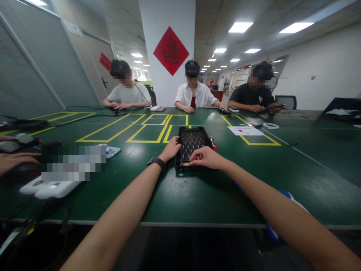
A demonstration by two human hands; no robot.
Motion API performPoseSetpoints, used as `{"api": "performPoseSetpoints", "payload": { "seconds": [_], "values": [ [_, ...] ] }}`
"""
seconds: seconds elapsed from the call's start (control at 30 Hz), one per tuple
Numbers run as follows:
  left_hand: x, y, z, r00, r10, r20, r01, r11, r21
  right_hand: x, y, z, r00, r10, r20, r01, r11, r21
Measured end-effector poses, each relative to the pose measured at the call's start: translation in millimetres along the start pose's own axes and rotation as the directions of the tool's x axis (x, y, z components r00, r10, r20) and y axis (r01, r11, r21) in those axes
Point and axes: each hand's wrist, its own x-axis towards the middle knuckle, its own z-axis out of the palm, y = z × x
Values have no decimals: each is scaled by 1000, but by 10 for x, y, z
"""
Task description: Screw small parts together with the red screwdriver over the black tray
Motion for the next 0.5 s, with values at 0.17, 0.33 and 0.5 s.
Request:
{"api": "performPoseSetpoints", "payload": {
  "seconds": [0.17,0.33,0.5],
  "values": [
    [-17,41,-8,1000,-6,4,6,1000,-7,2,46,17,1000,2,3,-2,1000,29],
    [-19,45,-10,1000,-2,1,2,1000,-9,9,79,30,1000,2,-5,-2,998,68],
    [-18,39,-11,1000,6,-4,-6,1000,24,10,98,41,1000,-1,-23,2,997,76]
  ]
}}
